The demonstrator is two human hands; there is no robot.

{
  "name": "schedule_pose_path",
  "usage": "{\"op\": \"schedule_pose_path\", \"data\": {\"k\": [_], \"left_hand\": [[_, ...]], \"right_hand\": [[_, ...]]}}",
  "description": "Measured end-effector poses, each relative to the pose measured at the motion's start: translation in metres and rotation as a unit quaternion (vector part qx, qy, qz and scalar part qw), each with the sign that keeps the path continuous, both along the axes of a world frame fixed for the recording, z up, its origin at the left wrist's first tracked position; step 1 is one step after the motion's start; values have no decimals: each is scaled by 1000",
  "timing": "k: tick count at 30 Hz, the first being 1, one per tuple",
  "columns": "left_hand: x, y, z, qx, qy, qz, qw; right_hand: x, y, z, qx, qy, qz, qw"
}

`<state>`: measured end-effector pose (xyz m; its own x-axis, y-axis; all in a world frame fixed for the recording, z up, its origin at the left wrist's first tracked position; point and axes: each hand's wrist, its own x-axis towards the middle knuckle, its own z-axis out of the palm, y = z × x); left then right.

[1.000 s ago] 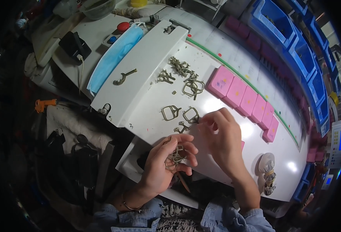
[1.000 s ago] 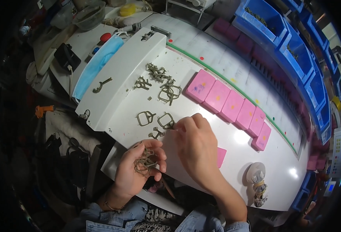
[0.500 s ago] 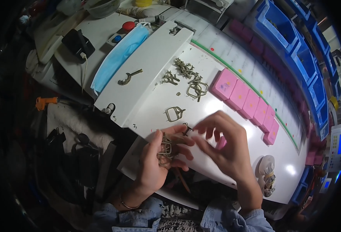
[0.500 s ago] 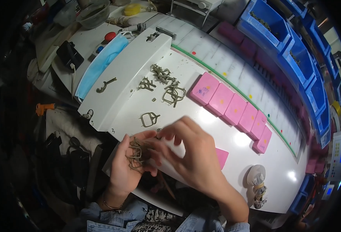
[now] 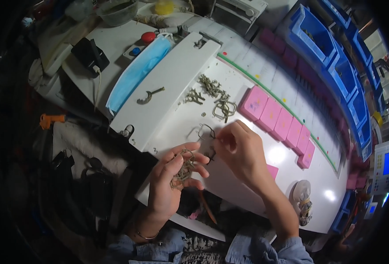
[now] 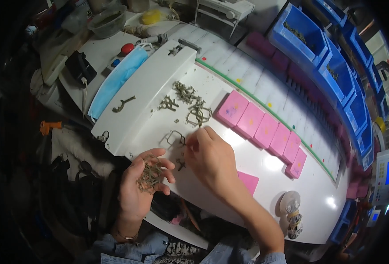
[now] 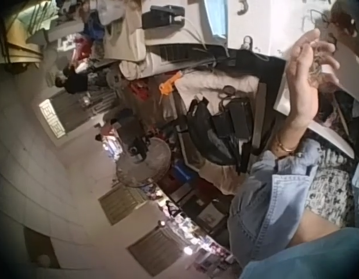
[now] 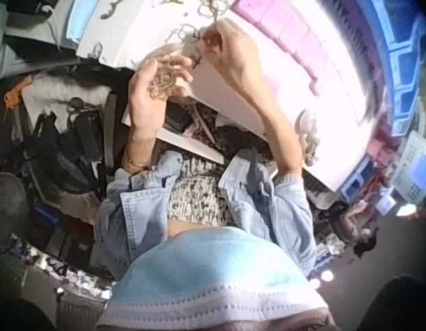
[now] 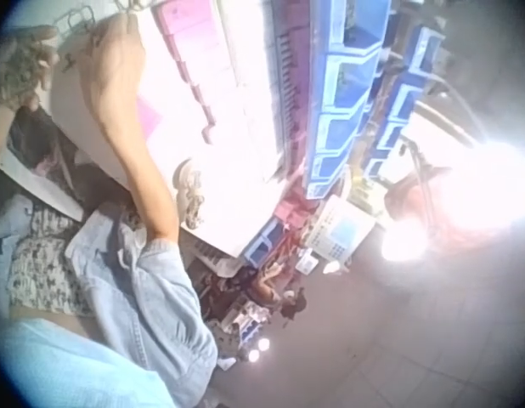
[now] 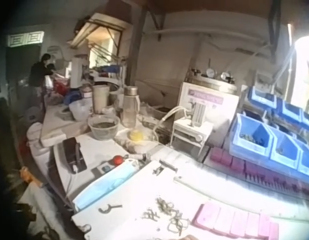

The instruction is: Assembling small metal parts using pink molds and various components in a workshop environment.

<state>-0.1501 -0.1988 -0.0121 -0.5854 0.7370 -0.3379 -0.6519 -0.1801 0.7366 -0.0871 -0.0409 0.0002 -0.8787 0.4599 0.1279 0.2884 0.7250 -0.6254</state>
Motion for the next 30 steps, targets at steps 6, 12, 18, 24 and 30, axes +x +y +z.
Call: {"op": "schedule_pose_path", "data": {"k": [6,12,18,24,30], "left_hand": [[-3,10,6,63,-103,-26,992],[-6,19,-2,98,-92,-52,990],[-6,14,-3,98,-107,-39,989],[-5,16,-5,103,-92,-55,989],[-4,17,-5,99,-91,-57,989]], "right_hand": [[18,-11,41,-130,58,48,989],[-4,20,-3,7,48,-54,997],[11,12,1,54,-17,-52,997],[14,16,12,-19,-8,-60,998],[8,17,-2,39,2,-43,998]]}}
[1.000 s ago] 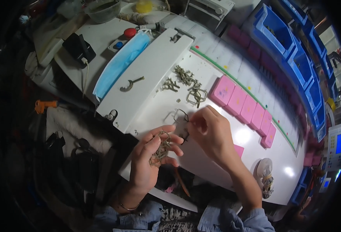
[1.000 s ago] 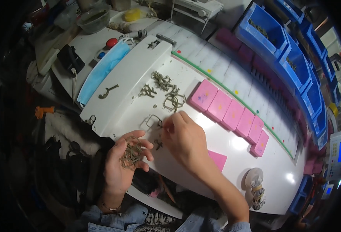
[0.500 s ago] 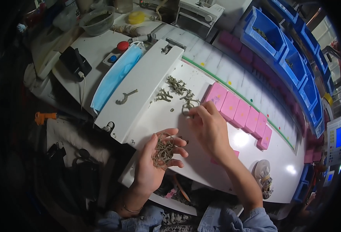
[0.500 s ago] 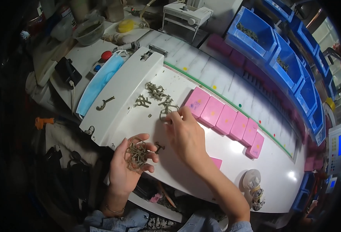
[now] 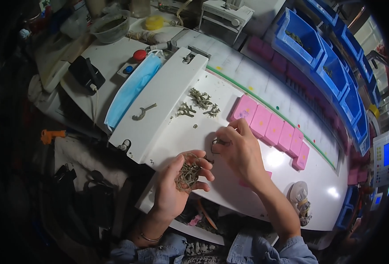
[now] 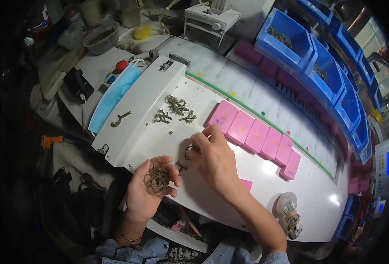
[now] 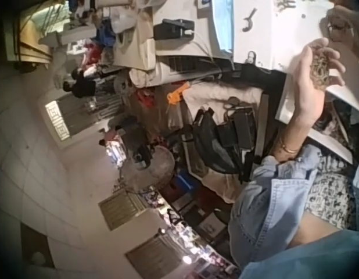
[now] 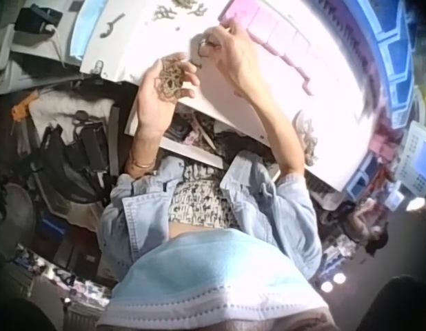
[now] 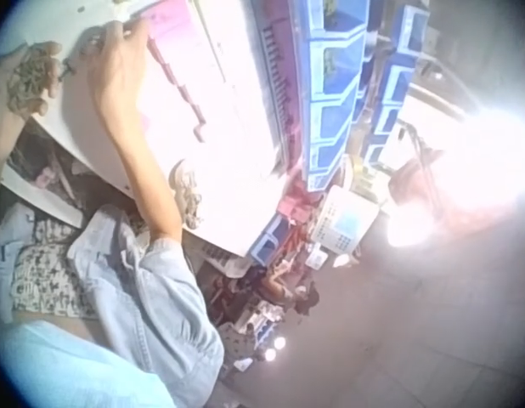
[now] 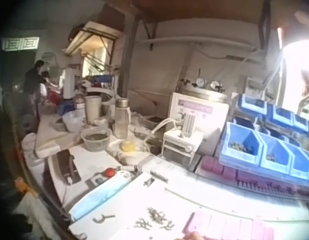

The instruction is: Assembling small metal parts using pink molds and various components in a workshop environment.

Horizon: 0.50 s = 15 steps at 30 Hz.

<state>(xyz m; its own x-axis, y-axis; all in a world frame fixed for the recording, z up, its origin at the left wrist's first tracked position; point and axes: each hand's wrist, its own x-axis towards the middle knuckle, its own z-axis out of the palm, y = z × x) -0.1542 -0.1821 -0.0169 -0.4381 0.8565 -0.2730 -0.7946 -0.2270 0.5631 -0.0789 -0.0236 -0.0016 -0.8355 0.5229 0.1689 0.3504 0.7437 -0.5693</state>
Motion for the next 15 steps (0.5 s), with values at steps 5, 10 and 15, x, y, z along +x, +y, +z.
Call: {"op": "schedule_pose_path", "data": {"k": [5,10,15], "left_hand": [[2,-1,1,-8,7,-1,1000],[5,4,8,-70,41,10,997],[8,12,15,-57,6,6,998]], "right_hand": [[2,0,4,-82,15,-39,996],[10,8,16,-333,97,-74,935],[11,-5,48,-494,91,-19,865]]}}
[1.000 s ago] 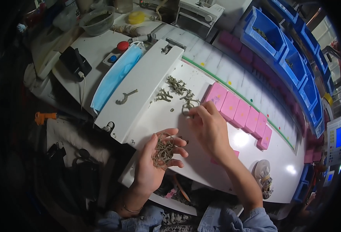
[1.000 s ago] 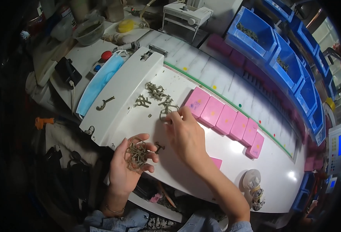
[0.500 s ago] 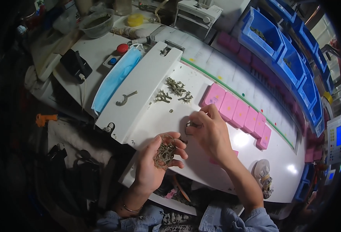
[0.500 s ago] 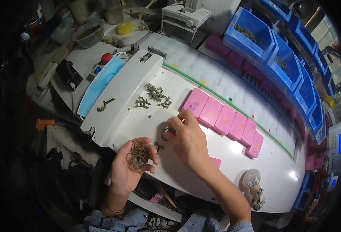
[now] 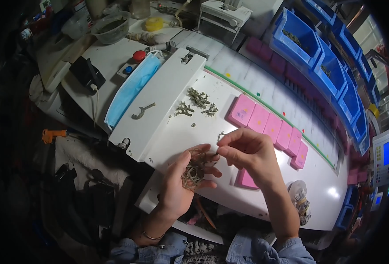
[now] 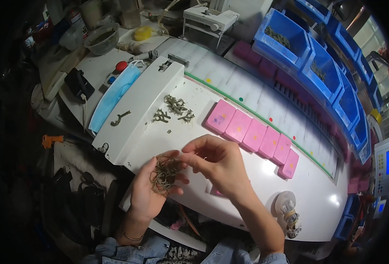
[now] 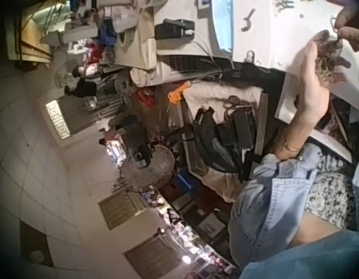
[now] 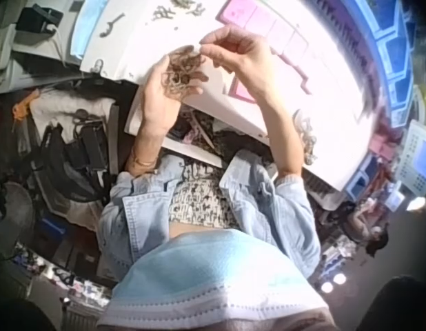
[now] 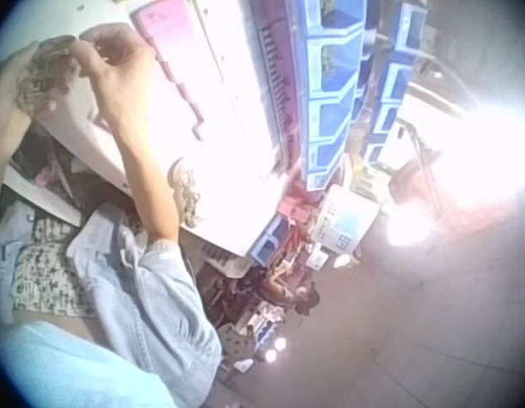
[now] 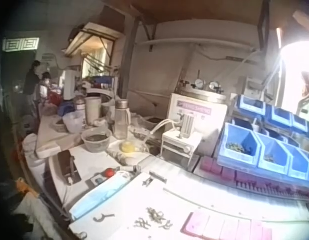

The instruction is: Assembling small metal parts using pink molds and various components in a workshop environment.

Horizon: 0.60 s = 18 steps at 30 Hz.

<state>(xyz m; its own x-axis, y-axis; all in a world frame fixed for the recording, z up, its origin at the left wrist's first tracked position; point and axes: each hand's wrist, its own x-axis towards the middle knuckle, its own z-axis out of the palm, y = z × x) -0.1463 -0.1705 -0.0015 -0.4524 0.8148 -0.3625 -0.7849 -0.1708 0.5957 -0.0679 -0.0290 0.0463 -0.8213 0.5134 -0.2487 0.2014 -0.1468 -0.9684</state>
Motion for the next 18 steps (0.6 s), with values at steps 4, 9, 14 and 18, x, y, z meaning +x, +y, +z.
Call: {"op": "schedule_pose_path", "data": {"k": [4,9,14,18], "left_hand": [[0,-1,-5,9,-14,5,1000],[-2,-3,-9,16,4,21,1000],[-2,-8,-8,4,20,31,999],[-4,-10,-9,5,17,40,999]], "right_hand": [[0,-1,-17,365,-102,-55,924],[7,-13,-48,502,-151,-6,851],[8,-15,-52,524,-185,-30,831],[13,-15,-39,479,-156,-29,863]]}}
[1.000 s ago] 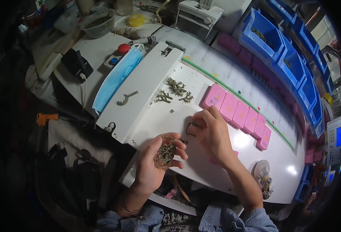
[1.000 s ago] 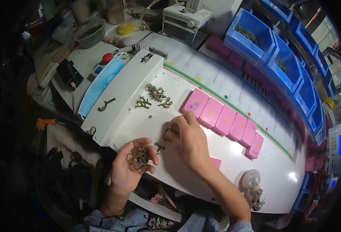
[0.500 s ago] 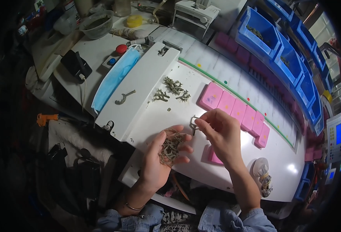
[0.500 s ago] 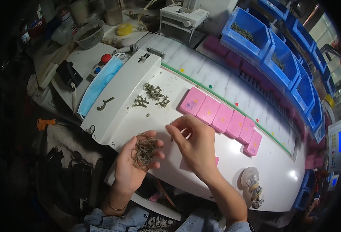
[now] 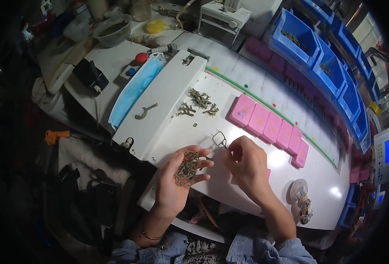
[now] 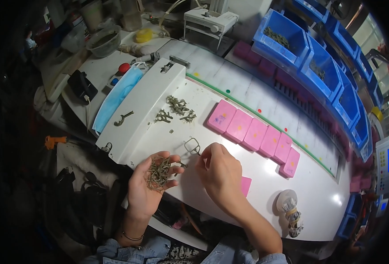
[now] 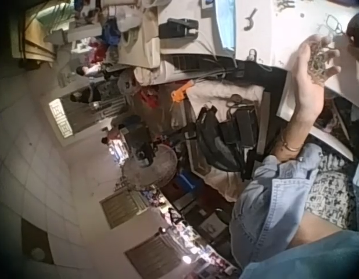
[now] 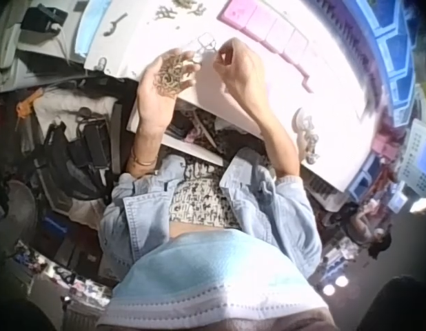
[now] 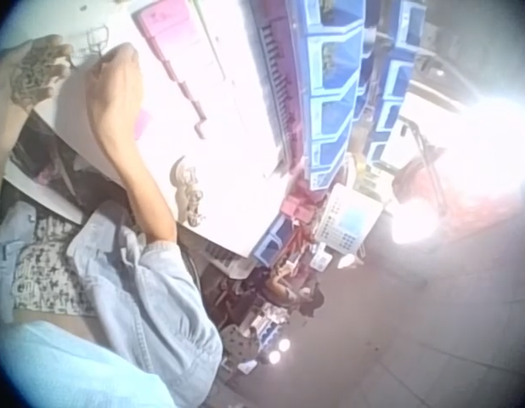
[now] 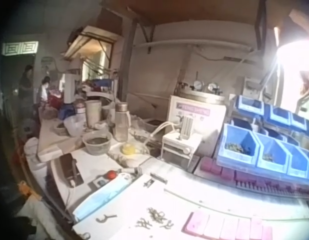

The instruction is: Assembling small metal parts using pink molds and various components in a workshop environment.

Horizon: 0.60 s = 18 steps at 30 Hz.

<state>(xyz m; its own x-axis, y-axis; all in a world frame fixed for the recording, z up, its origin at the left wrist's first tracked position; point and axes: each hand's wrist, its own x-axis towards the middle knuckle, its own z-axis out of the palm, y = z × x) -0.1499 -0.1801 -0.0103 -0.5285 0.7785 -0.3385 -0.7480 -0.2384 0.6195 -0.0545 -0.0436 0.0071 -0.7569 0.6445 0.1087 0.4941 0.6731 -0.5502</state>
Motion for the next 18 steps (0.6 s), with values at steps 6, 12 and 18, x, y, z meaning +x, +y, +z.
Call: {"op": "schedule_pose_path", "data": {"k": [6,12,18], "left_hand": [[4,2,8,25,-48,10,998],[-8,-15,-1,12,-52,97,994],[-11,-25,-3,11,-45,92,995]], "right_hand": [[6,-24,40,-105,66,114,986],[18,-15,24,-82,66,66,992],[12,-32,-1,-28,-7,86,996]]}}
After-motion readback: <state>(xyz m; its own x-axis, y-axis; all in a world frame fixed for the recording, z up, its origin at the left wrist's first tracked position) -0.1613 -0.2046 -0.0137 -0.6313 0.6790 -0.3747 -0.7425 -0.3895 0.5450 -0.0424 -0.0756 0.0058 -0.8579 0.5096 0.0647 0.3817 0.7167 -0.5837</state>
